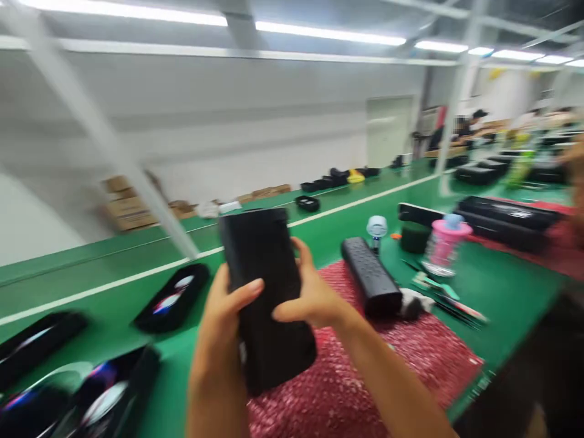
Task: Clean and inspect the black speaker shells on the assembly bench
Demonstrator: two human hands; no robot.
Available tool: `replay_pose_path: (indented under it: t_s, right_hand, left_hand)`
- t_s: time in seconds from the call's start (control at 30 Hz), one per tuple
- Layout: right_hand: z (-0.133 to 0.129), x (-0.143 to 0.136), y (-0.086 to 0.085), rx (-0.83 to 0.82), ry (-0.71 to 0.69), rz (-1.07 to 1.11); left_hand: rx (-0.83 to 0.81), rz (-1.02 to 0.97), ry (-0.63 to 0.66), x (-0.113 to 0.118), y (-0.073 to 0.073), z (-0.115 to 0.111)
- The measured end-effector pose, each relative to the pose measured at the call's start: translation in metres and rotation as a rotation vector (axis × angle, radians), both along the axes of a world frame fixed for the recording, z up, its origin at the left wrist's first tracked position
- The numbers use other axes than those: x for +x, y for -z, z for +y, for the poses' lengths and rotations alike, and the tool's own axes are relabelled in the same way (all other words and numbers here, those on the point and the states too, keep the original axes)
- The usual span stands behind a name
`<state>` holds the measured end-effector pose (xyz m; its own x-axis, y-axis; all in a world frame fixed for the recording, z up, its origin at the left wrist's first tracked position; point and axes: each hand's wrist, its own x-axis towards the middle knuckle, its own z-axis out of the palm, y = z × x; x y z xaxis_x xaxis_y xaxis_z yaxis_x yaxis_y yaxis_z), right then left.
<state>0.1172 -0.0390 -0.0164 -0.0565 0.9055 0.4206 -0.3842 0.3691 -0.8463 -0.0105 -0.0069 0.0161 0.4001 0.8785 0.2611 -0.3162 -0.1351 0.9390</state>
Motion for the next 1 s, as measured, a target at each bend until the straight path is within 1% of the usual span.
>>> replay_pose_path:
  t_s: [0.03,0.1,0.27,0.4,0.63,1.0]
  right_hand:
    - [-0.003,-0.001,0.000,-0.020,0.005,0.011]
    - [-0.006,-0.003,-0.001,-0.034,0.018,0.014]
    - [-0.012,-0.009,-0.004,-0.009,0.020,0.003]
    - [-0.014,-0.009,-0.004,0.000,0.031,-0.030]
    - [-0.016,-0.010,-0.006,0.003,0.055,-0.048]
    - [-0.016,-0.010,-0.006,-0.008,0.044,-0.064]
  left_hand:
    - [0.000,-0.013,-0.033,-0.010,0.000,-0.001]
    - [0.010,-0.051,-0.047,-0.019,0.000,-0.003]
    - [0.042,-0.077,-0.025,-0.017,0.000,-0.001]
    - [0.058,-0.076,-0.016,-0.020,0.000,-0.003]
    - [0.070,-0.085,0.003,-0.022,-0.001,-0.003]
    - [0.082,-0.099,0.019,-0.021,0.000,-0.001]
